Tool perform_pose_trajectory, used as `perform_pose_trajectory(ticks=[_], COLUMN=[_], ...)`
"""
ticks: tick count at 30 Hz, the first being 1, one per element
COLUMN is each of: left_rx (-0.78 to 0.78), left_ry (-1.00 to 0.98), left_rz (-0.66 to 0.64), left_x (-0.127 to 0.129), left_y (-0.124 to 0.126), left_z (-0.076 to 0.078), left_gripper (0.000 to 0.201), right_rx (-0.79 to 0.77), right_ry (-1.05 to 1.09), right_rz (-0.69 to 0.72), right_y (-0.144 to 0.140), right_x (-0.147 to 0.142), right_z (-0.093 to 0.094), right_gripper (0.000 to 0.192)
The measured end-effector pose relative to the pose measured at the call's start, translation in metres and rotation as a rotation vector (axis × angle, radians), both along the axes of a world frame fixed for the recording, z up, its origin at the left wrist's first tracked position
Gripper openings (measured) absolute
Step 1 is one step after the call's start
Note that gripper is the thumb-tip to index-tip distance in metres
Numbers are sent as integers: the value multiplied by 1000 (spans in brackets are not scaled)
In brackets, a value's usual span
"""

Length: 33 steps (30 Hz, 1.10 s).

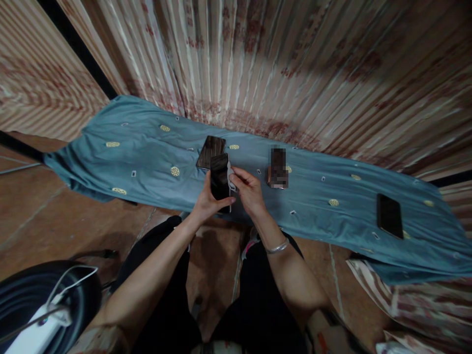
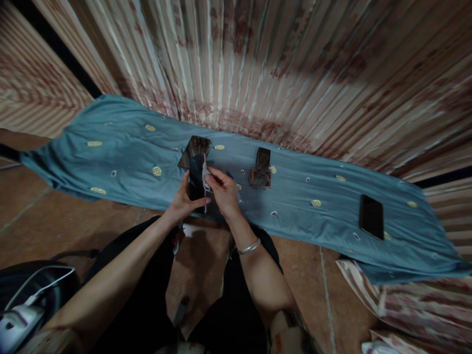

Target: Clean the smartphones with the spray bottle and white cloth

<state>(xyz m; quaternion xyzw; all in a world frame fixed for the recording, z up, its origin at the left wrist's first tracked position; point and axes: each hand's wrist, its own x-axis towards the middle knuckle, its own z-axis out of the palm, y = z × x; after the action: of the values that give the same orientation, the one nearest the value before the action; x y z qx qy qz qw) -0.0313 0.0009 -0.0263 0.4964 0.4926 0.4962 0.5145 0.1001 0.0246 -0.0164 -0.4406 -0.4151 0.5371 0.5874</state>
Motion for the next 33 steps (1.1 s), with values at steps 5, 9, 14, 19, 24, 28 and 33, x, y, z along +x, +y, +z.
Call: perform_pose_trajectory(ticks=[5,9,14,19,24,28,33], left_rx=[16,-31,-155,-304,-372,-363,-424], left_ry=[2,-34,-231,-396,-553,-585,-521], left_rz=[-29,-28,-69,-54,-84,-35,-4], left_x=[3,6,11,13,14,15,12], left_y=[-6,-8,-12,-17,-16,-14,-14], left_z=[2,1,3,9,11,7,6], left_gripper=[119,117,95,68,50,39,43], right_rx=[39,68,114,132,259,349,386], right_ry=[-7,-11,-87,-208,-372,-487,-580], right_rz=[-43,-82,-68,-55,-37,-10,-42], right_y=[7,11,7,2,-4,-7,-3], right_x=[9,11,8,3,-5,-8,-5], right_z=[3,4,6,8,6,3,1], right_gripper=[36,33,27,26,26,29,36])
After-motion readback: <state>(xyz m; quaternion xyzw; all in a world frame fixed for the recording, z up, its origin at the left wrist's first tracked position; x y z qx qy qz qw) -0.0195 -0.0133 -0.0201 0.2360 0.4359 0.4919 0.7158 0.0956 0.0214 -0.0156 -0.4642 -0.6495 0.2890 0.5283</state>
